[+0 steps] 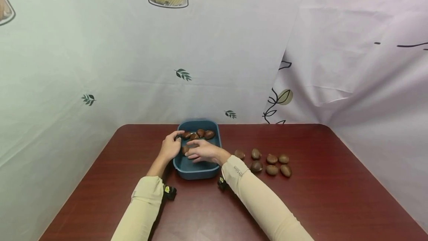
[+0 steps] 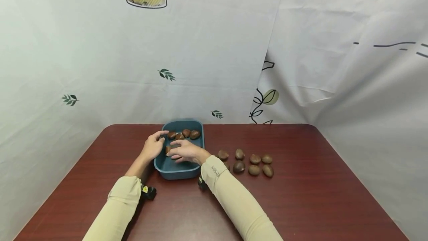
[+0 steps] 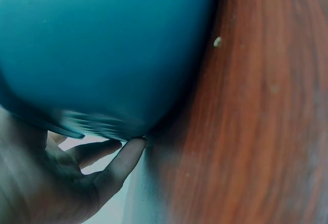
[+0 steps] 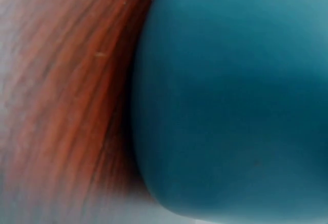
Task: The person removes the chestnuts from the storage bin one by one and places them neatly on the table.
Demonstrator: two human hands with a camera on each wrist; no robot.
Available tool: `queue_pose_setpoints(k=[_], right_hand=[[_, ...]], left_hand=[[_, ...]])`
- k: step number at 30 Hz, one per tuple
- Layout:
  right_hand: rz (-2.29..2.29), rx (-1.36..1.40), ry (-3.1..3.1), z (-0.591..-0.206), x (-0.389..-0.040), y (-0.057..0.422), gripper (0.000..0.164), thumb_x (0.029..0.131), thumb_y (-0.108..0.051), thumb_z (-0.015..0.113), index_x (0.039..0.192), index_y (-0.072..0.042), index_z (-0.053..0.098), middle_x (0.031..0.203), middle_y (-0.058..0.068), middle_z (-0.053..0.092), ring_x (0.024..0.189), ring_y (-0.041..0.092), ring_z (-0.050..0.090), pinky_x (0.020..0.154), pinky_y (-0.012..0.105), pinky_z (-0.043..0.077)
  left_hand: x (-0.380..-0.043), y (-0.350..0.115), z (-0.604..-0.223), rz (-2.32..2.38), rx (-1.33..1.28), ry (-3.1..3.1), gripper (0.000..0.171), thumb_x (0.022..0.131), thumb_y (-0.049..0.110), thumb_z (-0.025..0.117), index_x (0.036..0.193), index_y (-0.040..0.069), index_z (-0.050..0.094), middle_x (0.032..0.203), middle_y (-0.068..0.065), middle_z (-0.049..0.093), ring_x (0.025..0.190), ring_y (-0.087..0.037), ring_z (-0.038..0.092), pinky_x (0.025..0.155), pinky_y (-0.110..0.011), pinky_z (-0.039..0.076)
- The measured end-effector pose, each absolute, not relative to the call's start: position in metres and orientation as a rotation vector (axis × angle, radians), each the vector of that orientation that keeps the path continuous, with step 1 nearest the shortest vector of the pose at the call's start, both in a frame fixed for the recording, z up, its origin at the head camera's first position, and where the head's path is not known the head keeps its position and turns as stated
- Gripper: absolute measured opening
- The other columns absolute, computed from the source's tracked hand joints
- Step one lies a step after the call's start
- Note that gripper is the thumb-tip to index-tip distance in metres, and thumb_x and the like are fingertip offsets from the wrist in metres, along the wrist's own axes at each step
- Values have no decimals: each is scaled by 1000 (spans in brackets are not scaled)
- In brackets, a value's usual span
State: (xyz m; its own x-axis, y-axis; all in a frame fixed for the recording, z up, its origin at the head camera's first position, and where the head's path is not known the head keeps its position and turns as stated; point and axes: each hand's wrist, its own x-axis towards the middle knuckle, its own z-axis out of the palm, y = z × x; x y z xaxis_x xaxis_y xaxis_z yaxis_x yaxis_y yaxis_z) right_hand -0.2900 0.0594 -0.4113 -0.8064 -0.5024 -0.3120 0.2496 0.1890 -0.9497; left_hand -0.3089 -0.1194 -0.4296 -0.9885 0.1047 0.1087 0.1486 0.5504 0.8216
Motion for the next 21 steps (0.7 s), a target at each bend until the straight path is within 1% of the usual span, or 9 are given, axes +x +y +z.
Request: queue_pose_setpoints(k=[2, 6, 8, 10, 11, 13, 16, 18, 21], right_hand=[[-1668, -251, 1878, -411, -290, 60, 65, 92, -10, 64, 151, -6, 37, 141, 18, 48, 122, 34, 57, 96, 46, 49], [-1665, -274, 1857, -412, -290, 61, 65, 93, -8, 61, 152, -4, 35, 132, 19, 56, 122, 34, 57, 97, 46, 49], [-1668, -284, 1833, -412, -289, 61, 64, 94, -7, 60, 152, -4, 34, 128, 20, 59, 122, 36, 57, 97, 47, 48], [-1669, -297, 1805, -412, -289, 62, 63, 95, -5, 59, 152, -2, 33, 126, 20, 60, 120, 38, 58, 97, 47, 49], [-1664, -305, 1791, -412, -288, 62, 62, 95, -5, 58, 151, -2, 34, 125, 19, 60, 119, 38, 59, 97, 47, 49], [-1646, -325, 1776, -411, -288, 62, 59, 96, -6, 58, 150, 0, 35, 124, 18, 61, 116, 39, 61, 95, 46, 50], [-1593, -360, 1757, -411, -287, 61, 55, 96, -6, 58, 147, 2, 39, 119, 18, 62, 113, 39, 63, 93, 45, 51], [-1545, -388, 1751, -412, -287, 61, 52, 96, -6, 58, 145, 3, 42, 117, 17, 63, 112, 38, 64, 93, 43, 52], [-1445, -448, 1767, -412, -287, 61, 48, 96, -7, 60, 142, 1, 47, 116, 13, 65, 109, 32, 66, 91, 40, 52]], left_hand=[[-309, -119, -429, -1442, -225, -2726, 40, 104, 13, 39, 140, 10, 55, 130, -21, 58, 55, -18, 33, 64, -36, 36], [-308, -120, -431, -1449, -217, -2733, 40, 104, 13, 39, 141, 10, 54, 111, -22, 61, 50, -15, 32, 56, -34, 36], [-308, -120, -431, -1456, -217, -2735, 40, 104, 13, 38, 142, 10, 53, 109, -22, 60, 49, -16, 30, 55, -34, 35], [-308, -120, -432, -1449, -214, -2729, 40, 104, 13, 39, 141, 10, 54, 114, -19, 61, 50, -16, 31, 59, -34, 36], [-308, -119, -432, -1446, -217, -2728, 40, 104, 13, 39, 141, 10, 54, 111, -19, 61, 50, -16, 31, 60, -34, 36], [-307, -119, -432, -1446, -222, -2726, 40, 104, 12, 39, 141, 10, 55, 101, -18, 61, 50, -16, 31, 59, -34, 36], [-307, -119, -431, -1454, -224, -2724, 40, 104, 12, 38, 140, 10, 55, 83, -16, 54, 47, -15, 30, 53, -32, 34], [-307, -119, -430, -1456, -227, -2724, 40, 104, 12, 38, 140, 10, 55, 84, -17, 55, 46, -15, 29, 51, -33, 34], [-308, -119, -430, -1447, -228, -2725, 40, 104, 13, 37, 140, 10, 55, 109, -20, 62, 50, -17, 32, 62, -36, 38]])
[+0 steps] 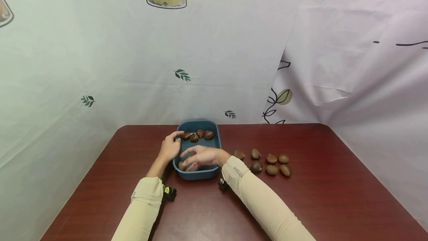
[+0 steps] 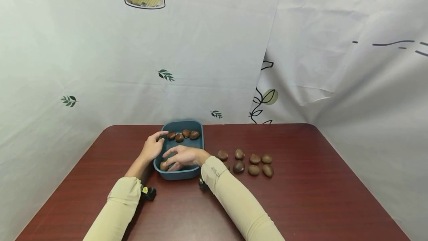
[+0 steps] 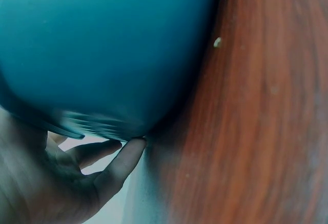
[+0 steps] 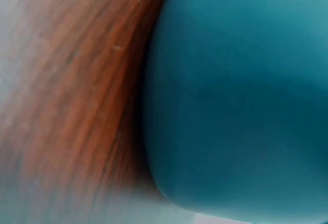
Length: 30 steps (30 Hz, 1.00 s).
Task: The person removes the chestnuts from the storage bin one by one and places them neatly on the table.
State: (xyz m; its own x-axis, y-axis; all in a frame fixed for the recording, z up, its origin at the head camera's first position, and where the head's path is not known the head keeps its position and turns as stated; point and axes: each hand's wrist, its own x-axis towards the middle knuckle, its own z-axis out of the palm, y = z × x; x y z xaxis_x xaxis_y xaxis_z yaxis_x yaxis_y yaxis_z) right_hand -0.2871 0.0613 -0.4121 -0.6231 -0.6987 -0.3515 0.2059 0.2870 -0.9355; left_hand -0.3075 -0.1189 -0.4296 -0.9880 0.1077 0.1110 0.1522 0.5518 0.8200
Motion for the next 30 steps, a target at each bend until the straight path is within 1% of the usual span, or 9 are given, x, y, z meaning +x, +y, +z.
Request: queue_pose_setpoints(k=[2, 4, 7, 13, 17, 20, 22, 26, 30], right_hand=[[-1378, -495, 1789, -412, -286, 61, 46, 95, -8, 61, 140, 0, 51, 116, 10, 66, 105, 25, 67, 89, 36, 53], [-1337, -540, 1806, -412, -286, 61, 44, 95, -9, 62, 137, 0, 54, 115, 6, 67, 101, 19, 66, 87, 34, 53], [-1327, -575, 1799, -411, -285, 61, 42, 95, -8, 62, 135, 1, 56, 110, 4, 68, 96, 14, 65, 85, 32, 53], [-1384, -567, 1765, -410, -283, 61, 39, 94, -5, 62, 132, 2, 57, 98, 2, 68, 89, 13, 66, 80, 30, 54], [-1426, -577, 1746, -409, -281, 63, 36, 94, -5, 60, 129, 3, 57, 95, 2, 68, 87, 14, 66, 78, 30, 54], [-1457, -589, 1725, -405, -278, 66, 36, 95, -6, 58, 130, 4, 57, 95, 2, 67, 87, 15, 66, 76, 29, 53], [-1488, -587, 1712, -403, -275, 70, 37, 96, -5, 57, 132, 4, 55, 94, 2, 66, 86, 15, 67, 74, 29, 53], [-1574, -575, 1713, -397, -270, 80, 41, 96, -3, 54, 135, 6, 51, 91, 4, 64, 84, 17, 67, 70, 28, 53], [-1620, -576, 1738, -391, -267, 88, 44, 95, -3, 54, 138, 8, 48, 94, 5, 64, 85, 18, 68, 70, 28, 54]], left_hand=[[-308, -119, -429, -1444, -228, -2723, 40, 104, 13, 38, 140, 10, 55, 126, -20, 60, 54, -20, 35, 72, -39, 39], [-308, -120, -430, -1442, -224, -2720, 40, 104, 13, 38, 140, 10, 55, 134, -20, 57, 59, -23, 40, 79, -42, 39], [-308, -120, -430, -1437, -219, -2714, 39, 104, 12, 39, 139, 10, 56, 135, -20, 57, 66, -26, 45, 82, -43, 39], [-309, -119, -430, -1416, -223, -2703, 39, 103, 11, 41, 137, 9, 58, 134, -20, 58, 74, -28, 50, 84, -43, 39], [-309, -119, -431, -1422, -226, -2695, 39, 102, 11, 41, 137, 9, 58, 129, -20, 60, 68, -27, 47, 82, -43, 39], [-309, -118, -432, -1430, -231, -2701, 39, 103, 11, 40, 138, 9, 57, 120, -21, 62, 59, -25, 40, 78, -42, 39], [-309, -117, -433, -1417, -232, -2706, 39, 103, 11, 40, 138, 9, 57, 120, -21, 62, 59, -21, 40, 75, -39, 39], [-309, -116, -433, -1428, -234, -2709, 40, 103, 11, 40, 139, 9, 56, 118, -23, 61, 55, -17, 36, 64, -36, 38], [-309, -118, -432, -1440, -210, -2699, 40, 103, 11, 40, 139, 9, 56, 113, -24, 60, 55, -20, 37, 61, -36, 37]])
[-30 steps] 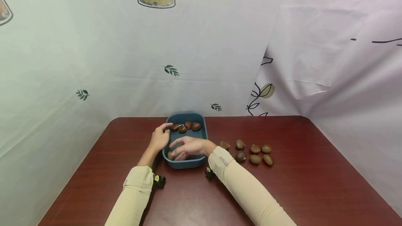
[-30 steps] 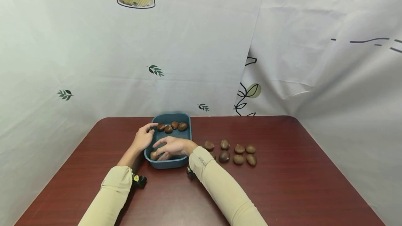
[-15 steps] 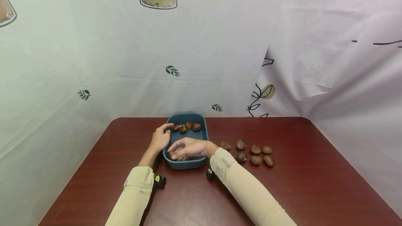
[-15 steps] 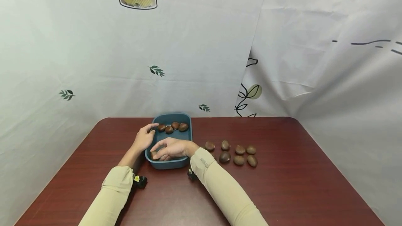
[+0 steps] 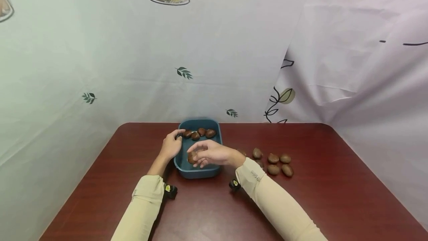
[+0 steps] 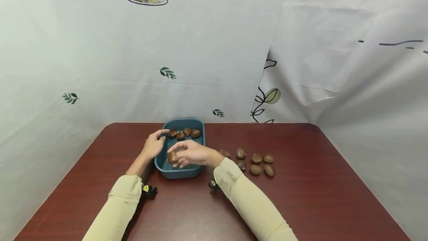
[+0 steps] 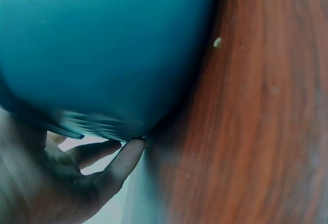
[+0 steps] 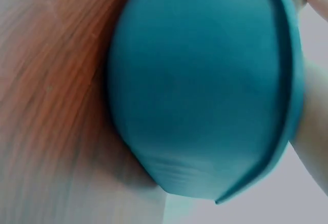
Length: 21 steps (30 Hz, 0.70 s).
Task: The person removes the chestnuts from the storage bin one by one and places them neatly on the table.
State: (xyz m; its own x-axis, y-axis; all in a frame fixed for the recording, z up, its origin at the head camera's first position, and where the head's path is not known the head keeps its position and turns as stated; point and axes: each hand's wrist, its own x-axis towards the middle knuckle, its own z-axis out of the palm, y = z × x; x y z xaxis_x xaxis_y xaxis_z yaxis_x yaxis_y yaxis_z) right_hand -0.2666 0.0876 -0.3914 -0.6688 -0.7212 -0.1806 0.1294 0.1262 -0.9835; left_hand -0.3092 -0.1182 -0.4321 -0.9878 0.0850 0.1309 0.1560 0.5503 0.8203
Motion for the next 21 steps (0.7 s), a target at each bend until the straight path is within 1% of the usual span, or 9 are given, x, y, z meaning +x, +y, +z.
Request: queue_pose_setpoints(k=[2, 4, 7, 9, 12, 14, 17, 19, 21], right_hand=[[-1625, -583, 1751, -388, -264, 91, 45, 96, -3, 54, 138, 9, 48, 98, 5, 64, 87, 18, 69, 71, 28, 54], [-1628, -592, 1754, -386, -262, 95, 46, 97, -3, 54, 140, 10, 47, 101, 5, 65, 88, 18, 69, 72, 28, 55], [-1648, -604, 1746, -385, -258, 100, 44, 96, -1, 54, 139, 8, 50, 103, 6, 66, 90, 19, 70, 74, 29, 56], [-1654, -619, 1743, -382, -255, 105, 41, 96, 0, 56, 136, 6, 53, 107, 9, 67, 92, 23, 71, 77, 33, 57], [-1645, -646, 1765, -380, -249, 117, 36, 95, 1, 57, 130, 5, 57, 110, 13, 67, 94, 28, 71, 81, 40, 57], [-1624, -660, 1794, -378, -244, 125, 34, 94, 2, 59, 127, 5, 57, 112, 14, 66, 95, 31, 71, 83, 43, 56], [-1594, -684, 1840, -377, -238, 139, 32, 93, 3, 61, 124, 7, 56, 107, 14, 65, 94, 31, 72, 82, 43, 56], [-1573, -695, 1879, -375, -234, 148, 34, 92, 2, 64, 125, 6, 57, 105, 13, 65, 94, 31, 72, 82, 46, 56], [-1555, -703, 1918, -375, -230, 156, 35, 92, 1, 65, 126, 5, 59, 102, 12, 67, 93, 33, 72, 82, 50, 55]], left_hand=[[-309, -119, -431, -1429, -208, -2702, 39, 103, 12, 40, 139, 9, 56, 123, -22, 60, 63, -24, 44, 65, -37, 39], [-309, -120, -430, -1422, -207, -2709, 40, 103, 12, 39, 140, 9, 56, 132, -21, 57, 77, -28, 51, 71, -39, 40], [-309, -120, -430, -1425, -204, -2718, 40, 103, 11, 39, 140, 9, 55, 140, -21, 53, 95, -32, 54, 79, -43, 40], [-309, -120, -431, -1422, -196, -2716, 40, 103, 12, 39, 140, 9, 55, 139, -20, 54, 92, -32, 54, 80, -43, 40], [-310, -117, -431, -1437, -193, -2720, 41, 103, 12, 39, 141, 10, 55, 137, -20, 55, 82, -31, 52, 78, -43, 39], [-310, -117, -433, -1454, -195, -2724, 41, 104, 12, 39, 141, 10, 55, 139, -20, 54, 81, -31, 50, 77, -42, 39], [-310, -118, -433, -1471, -199, -2725, 41, 104, 12, 38, 142, 10, 54, 143, -20, 50, 96, -33, 52, 81, -44, 38], [-311, -120, -432, -1469, -199, -2722, 41, 104, 11, 38, 142, 10, 54, 144, -20, 49, 104, -33, 51, 84, -45, 37], [-311, -121, -432, -1468, -200, -2720, 42, 104, 12, 38, 142, 10, 54, 144, -20, 49, 103, -34, 51, 85, -45, 37]])
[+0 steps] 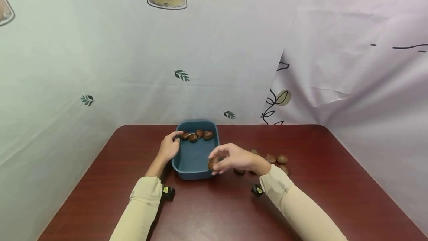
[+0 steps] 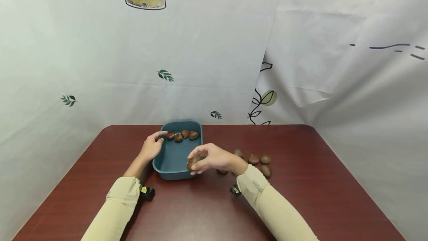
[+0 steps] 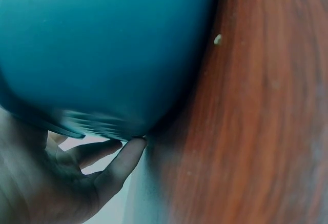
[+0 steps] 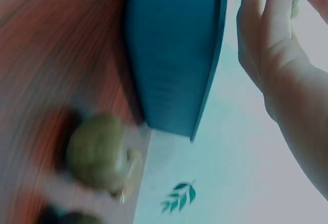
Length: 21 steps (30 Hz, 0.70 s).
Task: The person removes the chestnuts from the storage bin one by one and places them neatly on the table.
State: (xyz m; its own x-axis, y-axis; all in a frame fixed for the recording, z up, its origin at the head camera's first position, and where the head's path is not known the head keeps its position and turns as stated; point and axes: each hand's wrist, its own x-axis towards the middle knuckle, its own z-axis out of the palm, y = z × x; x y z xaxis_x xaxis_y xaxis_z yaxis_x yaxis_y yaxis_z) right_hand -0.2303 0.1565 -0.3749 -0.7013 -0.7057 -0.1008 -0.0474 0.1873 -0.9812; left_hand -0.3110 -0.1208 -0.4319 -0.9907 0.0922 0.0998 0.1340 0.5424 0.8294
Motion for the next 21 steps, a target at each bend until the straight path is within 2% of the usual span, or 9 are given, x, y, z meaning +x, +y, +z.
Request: queue_pose_setpoints(k=[4, 7, 9, 13, 17, 21], right_hand=[[-1547, -689, 1990, -373, -221, 175, 38, 90, -3, 69, 127, 2, 63, 95, 11, 71, 91, 44, 69, 76, 52, 56], [-1552, -664, 2018, -375, -216, 187, 40, 88, -4, 70, 127, 6, 62, 93, 10, 71, 89, 50, 66, 70, 45, 58], [-1543, -642, 2032, -377, -212, 193, 41, 88, -4, 71, 126, 9, 62, 94, 9, 70, 88, 48, 66, 69, 41, 58], [-1511, -600, 2060, -383, -205, 208, 39, 87, -4, 73, 122, 10, 63, 91, 9, 71, 84, 36, 69, 70, 39, 58], [-1498, -590, 2069, -389, -199, 221, 34, 87, -5, 73, 116, 9, 64, 89, 12, 72, 81, 30, 71, 73, 42, 58], [-1488, -576, 2093, -394, -195, 232, 29, 87, -4, 73, 111, 9, 63, 89, 14, 71, 79, 28, 71, 72, 43, 58]], left_hand=[[-311, -120, -430, -1466, -207, -2729, 42, 104, 12, 37, 142, 11, 54, 142, -21, 51, 88, -35, 50, 82, -44, 37], [-310, -121, -430, -1455, -203, -2733, 41, 104, 11, 38, 142, 10, 54, 142, -21, 51, 90, -34, 51, 82, -44, 37], [-310, -121, -430, -1453, -202, -2732, 41, 103, 11, 38, 141, 10, 54, 142, -21, 51, 94, -35, 52, 83, -45, 38], [-310, -121, -430, -1450, -202, -2722, 41, 103, 11, 39, 141, 10, 55, 143, -20, 50, 100, -34, 52, 85, -46, 38], [-310, -119, -430, -1415, -206, -2716, 41, 102, 11, 39, 139, 9, 56, 137, -21, 54, 83, -31, 51, 80, -44, 38], [-309, -118, -431, -1394, -205, -2719, 41, 102, 11, 39, 139, 8, 56, 127, -22, 59, 59, -23, 38, 70, -39, 37]])
